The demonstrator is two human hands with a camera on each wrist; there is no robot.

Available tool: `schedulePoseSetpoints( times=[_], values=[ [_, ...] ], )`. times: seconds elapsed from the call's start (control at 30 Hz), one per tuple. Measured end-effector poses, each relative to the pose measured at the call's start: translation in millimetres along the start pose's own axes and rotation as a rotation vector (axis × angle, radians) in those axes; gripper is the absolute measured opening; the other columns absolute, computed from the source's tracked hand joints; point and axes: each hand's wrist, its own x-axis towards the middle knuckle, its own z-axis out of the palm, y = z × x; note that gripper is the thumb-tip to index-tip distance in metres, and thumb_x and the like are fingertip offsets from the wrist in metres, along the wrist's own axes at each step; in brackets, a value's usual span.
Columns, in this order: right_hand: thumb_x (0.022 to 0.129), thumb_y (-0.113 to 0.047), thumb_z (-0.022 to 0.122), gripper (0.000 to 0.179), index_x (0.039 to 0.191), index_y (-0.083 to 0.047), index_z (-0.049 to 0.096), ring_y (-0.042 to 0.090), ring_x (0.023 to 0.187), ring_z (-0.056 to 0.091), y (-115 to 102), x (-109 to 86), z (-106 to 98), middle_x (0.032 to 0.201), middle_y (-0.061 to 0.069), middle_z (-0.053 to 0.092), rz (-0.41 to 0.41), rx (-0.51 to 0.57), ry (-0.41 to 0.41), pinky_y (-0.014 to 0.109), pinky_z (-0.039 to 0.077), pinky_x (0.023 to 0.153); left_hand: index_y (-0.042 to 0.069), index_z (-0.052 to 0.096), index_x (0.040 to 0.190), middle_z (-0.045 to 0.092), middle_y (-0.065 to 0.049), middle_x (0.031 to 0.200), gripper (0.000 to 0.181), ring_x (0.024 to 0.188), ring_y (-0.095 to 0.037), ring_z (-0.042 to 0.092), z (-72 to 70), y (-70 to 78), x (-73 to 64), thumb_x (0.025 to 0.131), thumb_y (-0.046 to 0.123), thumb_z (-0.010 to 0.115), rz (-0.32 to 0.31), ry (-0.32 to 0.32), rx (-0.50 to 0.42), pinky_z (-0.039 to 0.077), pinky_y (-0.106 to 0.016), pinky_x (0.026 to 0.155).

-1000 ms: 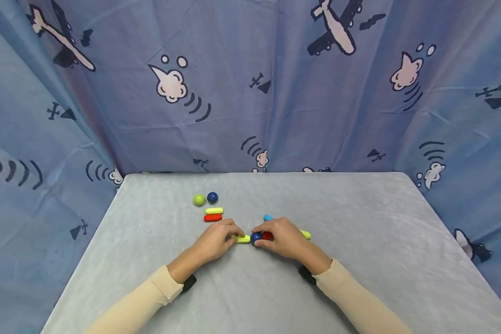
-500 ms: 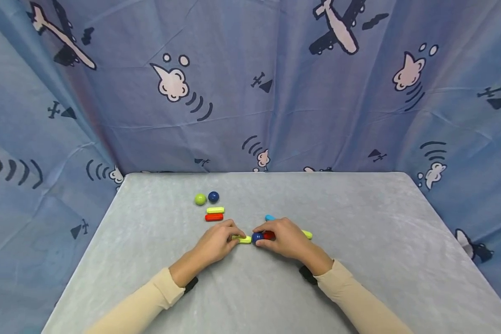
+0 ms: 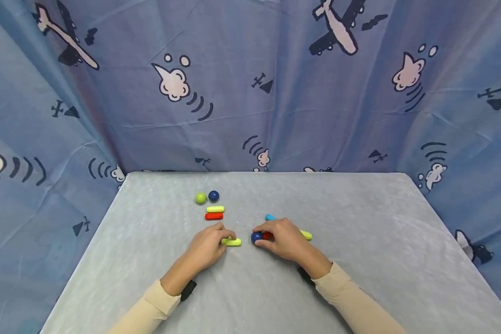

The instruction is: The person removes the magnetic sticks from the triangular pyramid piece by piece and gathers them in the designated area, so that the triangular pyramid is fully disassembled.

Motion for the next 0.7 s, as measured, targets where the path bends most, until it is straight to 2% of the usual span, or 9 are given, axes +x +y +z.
schedulePoseSetpoints(
  times=[0.3,0.7],
  values=[
    [0.087,-0.04,0.076,0.035,0.117,-0.023,0.074,0.014,0.104,0.07,-2.1,-1.6,-0.1,0.112,-0.006,0.075,-0.002,-0.02,0.003,0.044,0.05,0.091,0.017,0.072,0.098,0.059,0.006,0.083,0.024,0.073,-0.008,0.055,-2.2,-2.4,-5.1,0.08,0.003,0.076,-0.079,0.003,0.008,0.045,-0.026,0.064],
    [0.086,-0.039,0.076,0.035,0.117,-0.023,0.074,0.015,0.105,0.07,-1.8,-2.1,1.6,0.111,-0.005,0.075,-0.004,-0.02,0.024,0.043,0.05,0.091,0.016,0.07,0.088,0.059,0.006,0.08,0.014,0.069,-0.008,0.05,-4.2,-8.3,-0.5,0.08,0.016,0.082,-0.119,-0.011,-0.027,0.043,-0.029,0.064]
  ],
)
